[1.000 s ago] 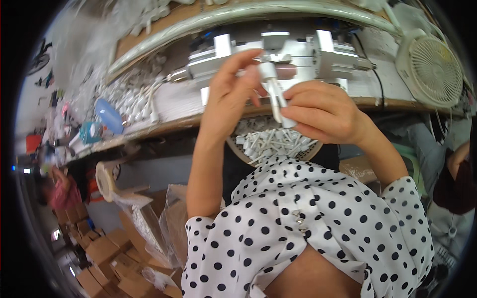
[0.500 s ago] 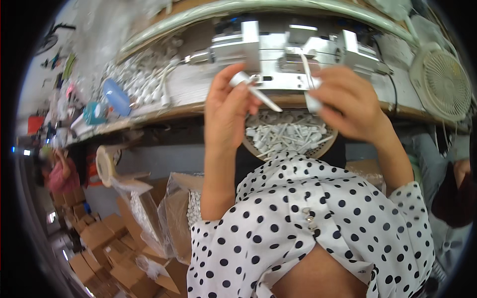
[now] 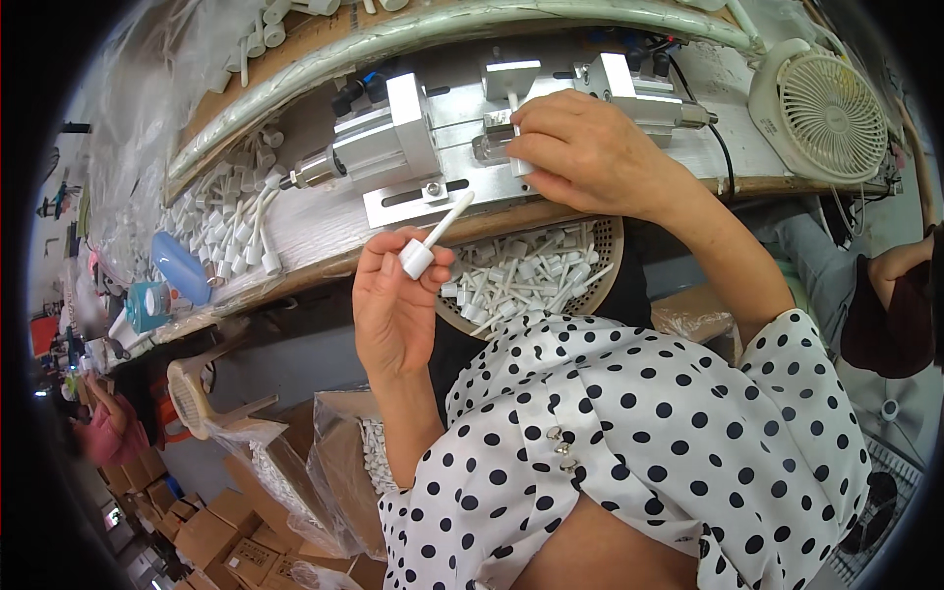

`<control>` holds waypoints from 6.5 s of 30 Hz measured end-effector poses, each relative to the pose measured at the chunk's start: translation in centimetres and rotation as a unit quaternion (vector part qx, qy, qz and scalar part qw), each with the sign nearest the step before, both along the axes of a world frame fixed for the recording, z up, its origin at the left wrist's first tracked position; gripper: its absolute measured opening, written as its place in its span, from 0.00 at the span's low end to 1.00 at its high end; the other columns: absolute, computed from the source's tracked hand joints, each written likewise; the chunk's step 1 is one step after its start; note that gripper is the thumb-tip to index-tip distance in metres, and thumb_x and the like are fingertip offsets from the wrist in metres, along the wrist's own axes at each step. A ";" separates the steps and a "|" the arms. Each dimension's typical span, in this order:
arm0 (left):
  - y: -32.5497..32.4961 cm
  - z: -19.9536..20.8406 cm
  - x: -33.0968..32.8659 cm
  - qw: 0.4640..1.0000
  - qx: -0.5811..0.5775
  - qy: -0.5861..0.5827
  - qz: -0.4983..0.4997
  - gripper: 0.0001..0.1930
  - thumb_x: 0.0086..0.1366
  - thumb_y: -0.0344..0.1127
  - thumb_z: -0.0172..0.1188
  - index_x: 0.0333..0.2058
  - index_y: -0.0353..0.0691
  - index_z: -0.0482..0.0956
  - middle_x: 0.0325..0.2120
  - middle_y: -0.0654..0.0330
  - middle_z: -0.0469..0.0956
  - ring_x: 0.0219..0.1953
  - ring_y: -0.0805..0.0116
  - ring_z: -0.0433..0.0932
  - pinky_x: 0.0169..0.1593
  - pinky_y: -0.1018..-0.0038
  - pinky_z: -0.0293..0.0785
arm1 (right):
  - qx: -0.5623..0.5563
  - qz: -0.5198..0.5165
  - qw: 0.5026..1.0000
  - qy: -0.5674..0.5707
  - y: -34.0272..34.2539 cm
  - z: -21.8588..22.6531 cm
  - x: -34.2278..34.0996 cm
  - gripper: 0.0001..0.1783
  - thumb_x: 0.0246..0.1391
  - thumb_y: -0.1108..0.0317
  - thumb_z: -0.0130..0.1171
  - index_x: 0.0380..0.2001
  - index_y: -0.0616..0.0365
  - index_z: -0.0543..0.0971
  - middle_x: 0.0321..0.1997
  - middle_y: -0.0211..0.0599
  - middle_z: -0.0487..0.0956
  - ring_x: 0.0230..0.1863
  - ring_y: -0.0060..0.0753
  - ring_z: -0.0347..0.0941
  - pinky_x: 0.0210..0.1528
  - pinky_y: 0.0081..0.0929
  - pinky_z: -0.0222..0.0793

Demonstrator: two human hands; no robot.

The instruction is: Assembling small white plastic components using a pneumatic assembly machine.

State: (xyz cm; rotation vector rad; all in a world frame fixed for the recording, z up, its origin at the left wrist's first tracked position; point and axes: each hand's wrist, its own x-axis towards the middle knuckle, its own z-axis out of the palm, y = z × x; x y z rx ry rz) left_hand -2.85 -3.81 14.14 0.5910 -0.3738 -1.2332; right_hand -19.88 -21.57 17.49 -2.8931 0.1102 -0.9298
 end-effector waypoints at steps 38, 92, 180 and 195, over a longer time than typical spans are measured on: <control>-8.6 3.0 -5.3 0.491 -0.049 -0.865 0.093 0.18 0.47 0.29 0.60 0.38 0.34 0.70 0.39 0.52 0.71 0.38 0.54 0.70 0.40 0.65 0.66 | 0.182 -0.072 0.975 -0.107 -1.5 4.6 -4.8 0.13 0.39 0.74 0.61 0.33 0.60 0.76 0.30 0.35 0.75 0.32 0.30 0.71 0.31 0.25 0.66; -9.1 0.5 -5.7 0.533 -0.062 -0.824 0.184 0.12 0.50 0.27 0.60 0.35 0.35 0.72 0.41 0.50 0.72 0.38 0.54 0.76 0.36 0.68 0.74 | 0.167 -0.066 0.980 -0.080 -2.7 4.8 -4.0 0.12 0.41 0.70 0.59 0.32 0.63 0.77 0.29 0.35 0.75 0.30 0.31 0.71 0.32 0.25 0.66; -43.4 17.9 18.0 0.892 -0.070 -0.404 0.190 0.22 0.57 0.28 0.43 0.53 0.37 0.62 0.51 0.47 0.65 0.54 0.55 0.63 0.56 0.68 0.60 | 0.312 -0.179 0.924 -0.132 -40.4 8.7 9.3 0.23 0.46 0.55 0.55 0.44 0.57 0.74 0.44 0.49 0.73 0.46 0.43 0.69 0.48 0.31 0.63; -43.0 22.1 21.2 0.886 -0.111 -0.356 0.275 0.19 0.60 0.31 0.41 0.50 0.32 0.65 0.49 0.47 0.67 0.53 0.58 0.64 0.58 0.69 0.58 | 0.312 -0.146 0.909 -0.233 -42.4 10.3 9.4 0.22 0.45 0.58 0.55 0.43 0.58 0.74 0.45 0.49 0.73 0.46 0.42 0.68 0.49 0.30 0.62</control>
